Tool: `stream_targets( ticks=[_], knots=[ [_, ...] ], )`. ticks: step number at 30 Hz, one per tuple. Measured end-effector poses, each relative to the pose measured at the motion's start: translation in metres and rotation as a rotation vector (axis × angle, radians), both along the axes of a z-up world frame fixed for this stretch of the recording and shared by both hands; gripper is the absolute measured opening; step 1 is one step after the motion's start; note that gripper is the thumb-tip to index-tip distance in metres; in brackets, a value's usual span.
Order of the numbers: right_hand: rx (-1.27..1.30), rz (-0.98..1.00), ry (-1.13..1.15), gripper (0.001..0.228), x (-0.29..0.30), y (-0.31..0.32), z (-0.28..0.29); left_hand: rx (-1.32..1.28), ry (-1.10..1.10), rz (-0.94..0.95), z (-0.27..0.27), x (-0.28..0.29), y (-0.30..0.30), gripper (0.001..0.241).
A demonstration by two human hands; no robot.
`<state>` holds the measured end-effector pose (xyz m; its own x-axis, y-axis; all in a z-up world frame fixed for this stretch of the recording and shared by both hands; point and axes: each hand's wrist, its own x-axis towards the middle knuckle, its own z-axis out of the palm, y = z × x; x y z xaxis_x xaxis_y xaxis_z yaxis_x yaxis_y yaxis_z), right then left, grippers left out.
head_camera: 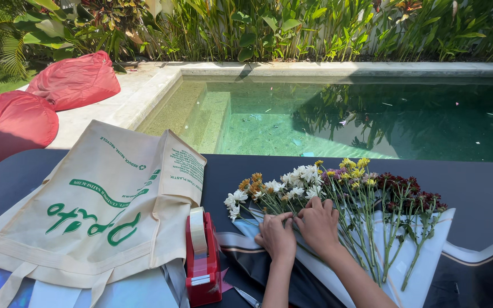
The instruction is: The person arranges a bouquet of flowers by cutting the stems with shears, wiping them with a cloth, and laying them onto a sheet of floral wrap.
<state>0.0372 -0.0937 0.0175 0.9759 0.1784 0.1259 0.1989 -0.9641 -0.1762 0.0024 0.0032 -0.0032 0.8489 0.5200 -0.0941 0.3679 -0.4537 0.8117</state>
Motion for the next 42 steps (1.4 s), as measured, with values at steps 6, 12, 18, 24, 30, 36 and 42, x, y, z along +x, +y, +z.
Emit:
stream_targets(
  ticks=[6, 12, 18, 24, 30, 36, 42],
  knots=[
    [-0.018, -0.044, -0.202, 0.015, 0.003, 0.009, -0.014, 0.042, -0.017, -0.046, -0.006, -0.001, 0.001, 0.031],
    [-0.237, -0.038, -0.452, 0.03, 0.006, 0.013, -0.018, -0.012, -0.202, -0.092, 0.012, -0.016, 0.01, 0.052],
    [-0.281, -0.026, -0.515, 0.031, -0.004, 0.012, -0.018, -0.169, -0.65, 0.033, 0.053, -0.051, 0.018, 0.043],
    [-0.046, 0.233, -0.553, 0.02, -0.037, -0.018, 0.014, -0.144, -0.49, -0.036, 0.049, -0.074, 0.026, 0.045],
    [0.107, 0.113, -0.463, 0.024, -0.057, -0.082, 0.029, 0.11, -0.39, 0.005, 0.025, -0.097, 0.023, 0.044],
    [-0.036, -0.081, 0.144, 0.059, -0.098, -0.108, 0.041, 0.613, -0.25, -0.123, 0.009, -0.122, -0.003, 0.036],
    [-0.098, -0.088, 0.451, 0.077, -0.134, -0.102, 0.036, 0.62, 0.187, -0.384, 0.023, -0.125, -0.005, 0.08]
  ],
)
